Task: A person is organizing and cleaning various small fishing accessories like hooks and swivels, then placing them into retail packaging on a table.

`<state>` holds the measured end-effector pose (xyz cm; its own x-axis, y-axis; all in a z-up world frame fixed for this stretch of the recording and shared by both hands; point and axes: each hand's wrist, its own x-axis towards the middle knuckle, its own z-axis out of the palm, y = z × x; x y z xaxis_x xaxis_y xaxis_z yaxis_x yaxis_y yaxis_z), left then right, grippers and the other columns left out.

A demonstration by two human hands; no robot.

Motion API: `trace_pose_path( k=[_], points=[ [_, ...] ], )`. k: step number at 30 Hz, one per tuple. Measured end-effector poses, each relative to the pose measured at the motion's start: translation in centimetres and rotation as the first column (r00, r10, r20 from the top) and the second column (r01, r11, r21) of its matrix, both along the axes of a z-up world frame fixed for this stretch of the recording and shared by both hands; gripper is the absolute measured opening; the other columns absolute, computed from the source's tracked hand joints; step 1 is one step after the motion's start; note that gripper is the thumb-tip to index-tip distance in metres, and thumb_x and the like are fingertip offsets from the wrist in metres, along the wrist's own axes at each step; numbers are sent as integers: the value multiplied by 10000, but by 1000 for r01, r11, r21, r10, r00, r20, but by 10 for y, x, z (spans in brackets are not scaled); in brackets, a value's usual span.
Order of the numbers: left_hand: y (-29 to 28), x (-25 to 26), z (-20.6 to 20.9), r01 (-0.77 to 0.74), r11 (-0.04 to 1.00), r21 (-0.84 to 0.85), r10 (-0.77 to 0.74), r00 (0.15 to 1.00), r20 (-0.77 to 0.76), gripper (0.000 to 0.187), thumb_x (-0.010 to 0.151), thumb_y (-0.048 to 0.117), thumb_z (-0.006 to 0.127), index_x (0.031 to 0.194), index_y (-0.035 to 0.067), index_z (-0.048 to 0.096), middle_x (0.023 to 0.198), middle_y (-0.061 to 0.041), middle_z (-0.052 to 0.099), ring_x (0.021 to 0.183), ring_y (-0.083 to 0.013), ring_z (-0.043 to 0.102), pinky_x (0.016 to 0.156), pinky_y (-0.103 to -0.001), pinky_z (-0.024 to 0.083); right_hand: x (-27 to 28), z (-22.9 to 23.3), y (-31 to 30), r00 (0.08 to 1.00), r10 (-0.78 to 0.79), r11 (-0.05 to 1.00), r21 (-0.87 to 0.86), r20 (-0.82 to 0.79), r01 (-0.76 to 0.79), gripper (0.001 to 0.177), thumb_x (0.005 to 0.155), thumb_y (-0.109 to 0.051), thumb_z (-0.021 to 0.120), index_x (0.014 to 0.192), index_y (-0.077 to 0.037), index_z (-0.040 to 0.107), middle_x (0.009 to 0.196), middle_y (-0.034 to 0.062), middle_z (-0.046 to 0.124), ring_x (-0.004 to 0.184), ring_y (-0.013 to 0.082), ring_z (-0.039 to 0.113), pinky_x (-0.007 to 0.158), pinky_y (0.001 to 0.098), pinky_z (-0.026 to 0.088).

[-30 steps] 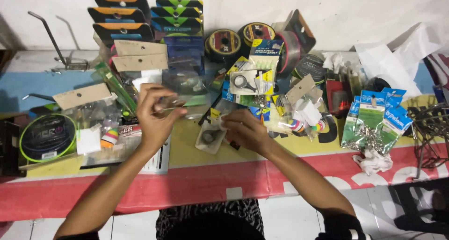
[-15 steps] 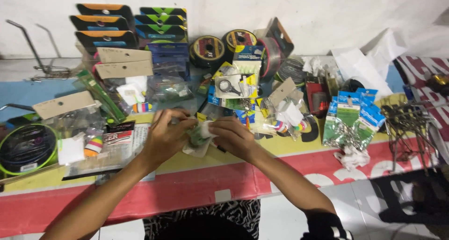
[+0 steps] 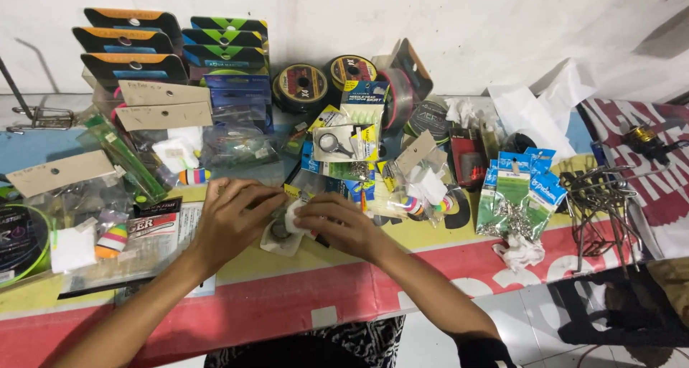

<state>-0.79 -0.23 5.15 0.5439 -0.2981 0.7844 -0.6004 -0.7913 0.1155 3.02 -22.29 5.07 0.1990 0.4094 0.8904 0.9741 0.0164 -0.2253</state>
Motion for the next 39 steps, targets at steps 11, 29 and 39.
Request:
trace_pose_path(
  k=[11,29,39],
  points=[
    [-5,-6,-7,11,999,34,-8,997,-71,321,848,134,777,1134,271,730,969,57,676,1030,-180,649,874,-340,438,-1,4,-13,996,1,997,-82,-90,-9,251,949,46,685,1159,-62,770,1103,191,740,963,357,756,842,458,637],
    [4,-3,-12,74,983,166,-60,994,-89,479,781,289,882,1232,227,732,961,3,737,785,-131,717,744,-288,594,14,-6,-19,897,-234,969,-14,-375,247,194,818,64,805,958,-69,785,991,111,764,876,309,743,755,393,596],
    [7,-4,-17,45,958,282,-45,999,-7,588,688,320,940,1227,242,717,940,6,731,778,-143,718,754,-277,594,11,4,-7,862,33,999,-1,-507,-39,143,926,-121,782,1062,-77,788,1225,173,725,1013,337,743,846,478,596]
  ],
)
